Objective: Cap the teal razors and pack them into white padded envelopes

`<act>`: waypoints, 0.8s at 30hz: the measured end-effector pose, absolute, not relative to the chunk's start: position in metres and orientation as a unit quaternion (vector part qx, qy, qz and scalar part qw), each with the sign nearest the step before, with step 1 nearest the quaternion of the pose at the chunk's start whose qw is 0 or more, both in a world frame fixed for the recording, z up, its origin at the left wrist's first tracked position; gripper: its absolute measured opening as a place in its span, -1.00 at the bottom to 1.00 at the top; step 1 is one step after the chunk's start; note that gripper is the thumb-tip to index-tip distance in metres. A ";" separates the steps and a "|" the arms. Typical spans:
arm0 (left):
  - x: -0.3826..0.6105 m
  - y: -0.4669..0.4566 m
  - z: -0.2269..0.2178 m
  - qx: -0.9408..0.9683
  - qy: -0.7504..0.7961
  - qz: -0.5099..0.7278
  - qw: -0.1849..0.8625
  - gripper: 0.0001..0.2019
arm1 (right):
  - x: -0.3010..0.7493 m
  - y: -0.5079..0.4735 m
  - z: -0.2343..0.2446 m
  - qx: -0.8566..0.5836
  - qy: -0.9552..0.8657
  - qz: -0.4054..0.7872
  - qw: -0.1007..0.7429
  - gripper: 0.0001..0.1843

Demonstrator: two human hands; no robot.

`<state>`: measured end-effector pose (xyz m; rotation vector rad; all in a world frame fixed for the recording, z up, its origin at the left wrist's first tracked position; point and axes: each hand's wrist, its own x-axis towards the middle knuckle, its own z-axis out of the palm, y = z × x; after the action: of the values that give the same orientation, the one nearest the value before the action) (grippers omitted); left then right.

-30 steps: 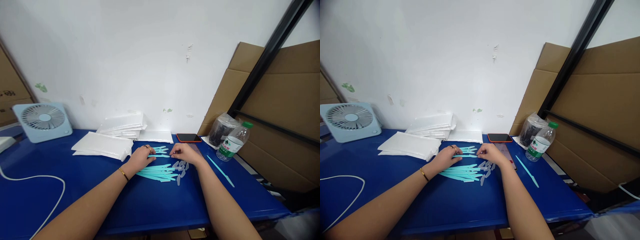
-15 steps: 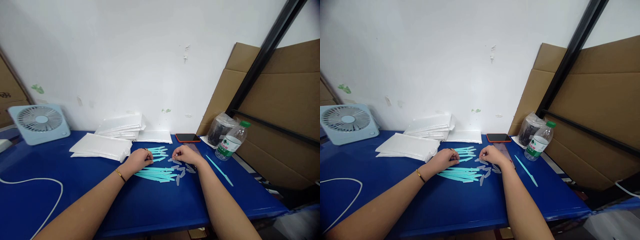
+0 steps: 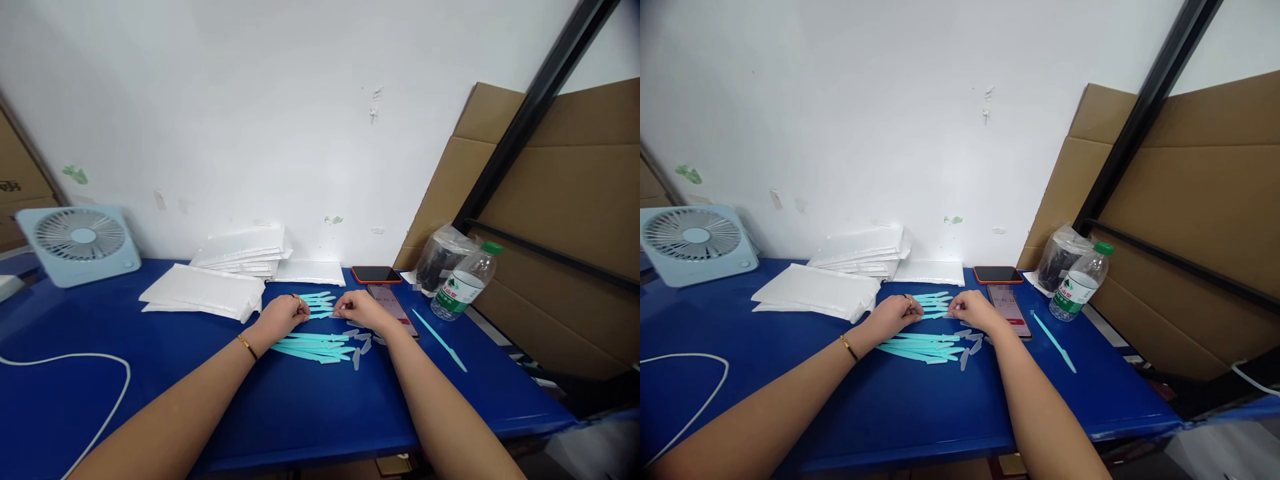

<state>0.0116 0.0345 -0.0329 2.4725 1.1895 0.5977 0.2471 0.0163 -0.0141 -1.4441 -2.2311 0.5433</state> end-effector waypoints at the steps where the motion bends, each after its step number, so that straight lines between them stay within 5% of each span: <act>1: 0.011 0.035 -0.033 0.869 0.417 0.210 0.162 -0.89 | 0.247 0.016 -0.014 -0.521 -0.803 0.196 0.212 -0.82; 20: 0.011 0.032 -0.023 0.880 0.411 0.204 0.119 -0.81 | 0.246 0.016 -0.007 -0.507 -0.809 0.175 0.239 -0.81; 24: 0.007 0.022 -0.014 0.900 0.353 0.164 0.194 -0.76 | 0.276 0.011 0.001 -0.551 -0.789 0.223 0.155 -0.76</act>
<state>0.0068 0.0222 -0.0142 2.5244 0.9901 0.4606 0.2755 0.0108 0.0014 -1.5785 -2.2599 0.6397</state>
